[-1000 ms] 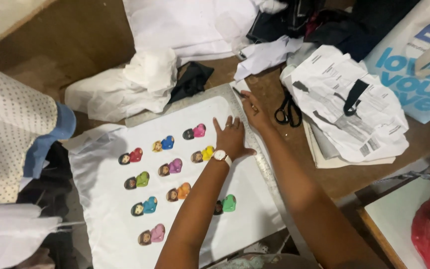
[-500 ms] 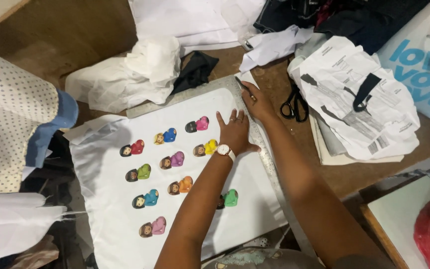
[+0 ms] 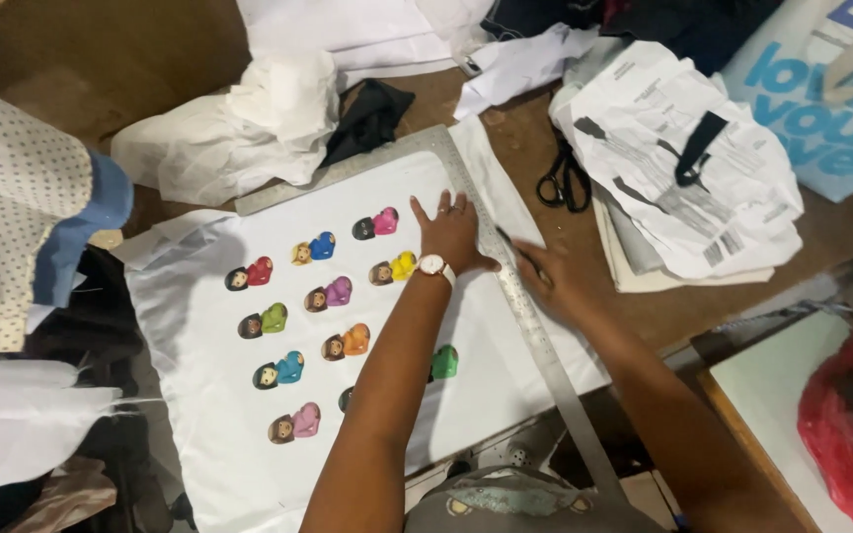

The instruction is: The person uses a large L-shaped ruler and a pencil to mark straight lines on a white fabric sheet. They then use scissors to cut along the marked lines, trimming the fabric. The person repeats this process on a second piece of white fabric.

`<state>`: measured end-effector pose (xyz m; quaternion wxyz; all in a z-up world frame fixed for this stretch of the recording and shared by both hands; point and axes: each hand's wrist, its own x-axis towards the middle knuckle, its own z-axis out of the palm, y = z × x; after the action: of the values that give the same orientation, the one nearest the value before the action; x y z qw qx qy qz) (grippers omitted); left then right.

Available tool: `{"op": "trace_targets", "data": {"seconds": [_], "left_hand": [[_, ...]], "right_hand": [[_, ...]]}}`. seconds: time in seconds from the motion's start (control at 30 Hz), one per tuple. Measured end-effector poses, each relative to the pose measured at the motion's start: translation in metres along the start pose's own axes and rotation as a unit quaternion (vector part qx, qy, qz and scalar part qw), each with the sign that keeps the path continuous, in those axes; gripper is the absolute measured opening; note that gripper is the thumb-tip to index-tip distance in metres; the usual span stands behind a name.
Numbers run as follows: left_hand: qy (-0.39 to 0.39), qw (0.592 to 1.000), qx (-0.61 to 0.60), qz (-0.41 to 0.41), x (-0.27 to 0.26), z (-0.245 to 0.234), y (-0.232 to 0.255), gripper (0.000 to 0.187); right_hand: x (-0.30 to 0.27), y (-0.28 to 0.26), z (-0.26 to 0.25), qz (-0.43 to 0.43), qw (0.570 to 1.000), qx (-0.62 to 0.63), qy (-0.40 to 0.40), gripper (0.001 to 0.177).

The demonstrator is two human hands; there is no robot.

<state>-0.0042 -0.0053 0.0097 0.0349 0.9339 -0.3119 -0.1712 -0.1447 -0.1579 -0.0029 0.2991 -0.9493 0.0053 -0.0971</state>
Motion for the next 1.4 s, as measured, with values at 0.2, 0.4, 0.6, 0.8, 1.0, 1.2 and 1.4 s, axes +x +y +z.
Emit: {"op": "trace_targets", "data": {"seconds": [0.2, 0.4, 0.6, 0.8, 1.0, 1.2, 1.4], "left_hand": [[0.006, 1.0, 0.005, -0.021, -0.008, -0.006, 0.01, 0.106], [0.051, 0.998, 0.027, -0.009, 0.005, 0.027, 0.012, 0.077], [0.045, 0.998, 0.03, -0.021, 0.003, 0.034, 0.014, 0.083], [0.039, 0.999, 0.024, -0.022, 0.003, 0.035, 0.012, 0.081], [0.033, 0.999, 0.014, -0.017, -0.001, 0.033, 0.01, 0.082], [0.029, 0.999, 0.003, -0.015, -0.01, 0.025, 0.011, 0.08], [0.022, 1.0, -0.008, 0.001, -0.002, 0.03, 0.005, 0.086]], "right_hand": [[-0.097, -0.016, -0.031, 0.013, 0.999, 0.01, -0.03, 0.033], [-0.177, 0.031, -0.006, 0.065, 0.995, -0.016, -0.071, 0.034], [-0.206, 0.022, -0.028, 0.127, 0.983, -0.06, -0.121, 0.033], [-0.197, 0.006, -0.047, 0.151, 0.973, -0.048, -0.17, 0.029], [-0.124, -0.003, -0.054, 0.17, 0.953, 0.036, -0.248, 0.032], [-0.019, 0.041, 0.018, 0.156, 0.951, 0.023, -0.268, 0.037], [0.139, 0.124, 0.096, 0.117, 0.971, 0.038, -0.203, 0.038]]}}
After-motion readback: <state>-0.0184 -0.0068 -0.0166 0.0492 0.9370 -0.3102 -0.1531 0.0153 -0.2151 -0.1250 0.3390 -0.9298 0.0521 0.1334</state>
